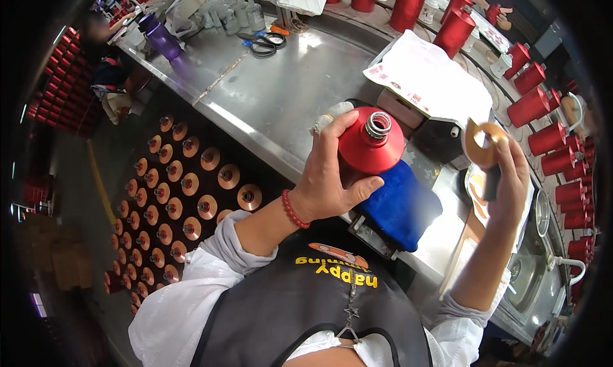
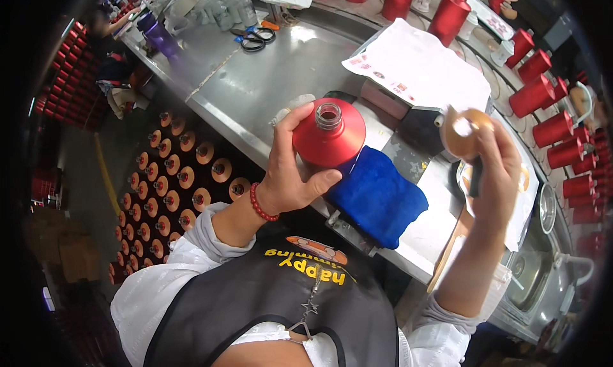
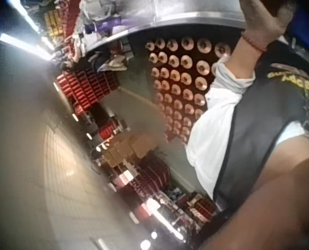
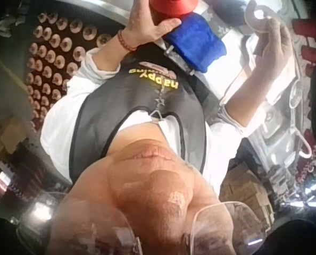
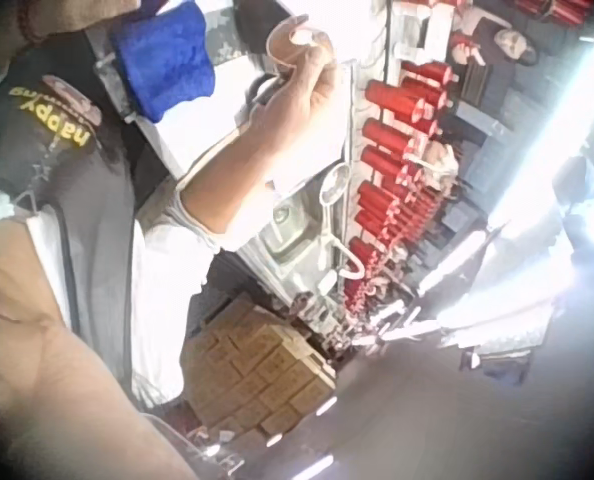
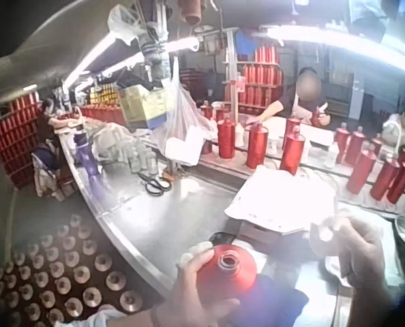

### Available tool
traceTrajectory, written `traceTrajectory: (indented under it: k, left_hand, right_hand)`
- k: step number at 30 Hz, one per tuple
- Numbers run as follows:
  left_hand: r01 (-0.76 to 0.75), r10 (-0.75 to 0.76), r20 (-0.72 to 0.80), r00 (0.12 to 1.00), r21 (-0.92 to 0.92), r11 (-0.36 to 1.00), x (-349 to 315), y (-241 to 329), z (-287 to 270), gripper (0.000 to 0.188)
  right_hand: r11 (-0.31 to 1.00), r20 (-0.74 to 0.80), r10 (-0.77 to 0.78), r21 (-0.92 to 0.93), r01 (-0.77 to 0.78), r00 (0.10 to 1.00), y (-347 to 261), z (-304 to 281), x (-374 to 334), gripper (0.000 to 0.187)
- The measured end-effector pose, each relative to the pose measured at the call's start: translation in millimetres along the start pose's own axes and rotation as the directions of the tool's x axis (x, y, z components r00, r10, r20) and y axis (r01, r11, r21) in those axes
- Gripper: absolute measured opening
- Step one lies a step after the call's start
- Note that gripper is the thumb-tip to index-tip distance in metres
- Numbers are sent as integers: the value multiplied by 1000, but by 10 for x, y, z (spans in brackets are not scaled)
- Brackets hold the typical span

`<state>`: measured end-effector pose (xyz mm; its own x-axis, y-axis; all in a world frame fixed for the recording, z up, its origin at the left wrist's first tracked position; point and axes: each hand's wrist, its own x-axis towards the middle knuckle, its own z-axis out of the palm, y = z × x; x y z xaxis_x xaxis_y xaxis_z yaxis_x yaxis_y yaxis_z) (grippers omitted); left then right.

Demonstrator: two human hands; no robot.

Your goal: The person assembles red cylindrical containers by hand, placing a gold-colored cap on the top, wiping the surface with a cloth, and applying a label. The person handles each cylinder one at a time and places the finished units into a tray.

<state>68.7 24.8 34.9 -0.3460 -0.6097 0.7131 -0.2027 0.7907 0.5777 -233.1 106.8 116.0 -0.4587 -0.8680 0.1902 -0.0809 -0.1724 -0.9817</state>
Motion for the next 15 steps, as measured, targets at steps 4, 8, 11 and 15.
traceTrajectory:
  k: [4, 8, 11, 15]
  left_hand:
    - [16, -14, 43, 999, -47, 999, -6, 40, -75, 91]
    - [206, -125, 190, 974, -501, 841, 8, -38, -191, 86]
    - [332, -194, 270, 943, -788, 519, 132, -28, -198, 73]
    - [352, -284, 247, 926, -836, 420, 250, -31, -194, 41]
  right_hand:
    - [923, 158, -111, 382, 43, 981, -384, 948, -197, 30]
    - [937, 223, -128, 348, 44, 966, -311, 1308, -482, 16]
    - [968, 230, -179, 215, 130, 957, 7, 1317, -496, 22]
    - [986, 205, -130, 131, 105, 970, 144, 1369, -448, 20]
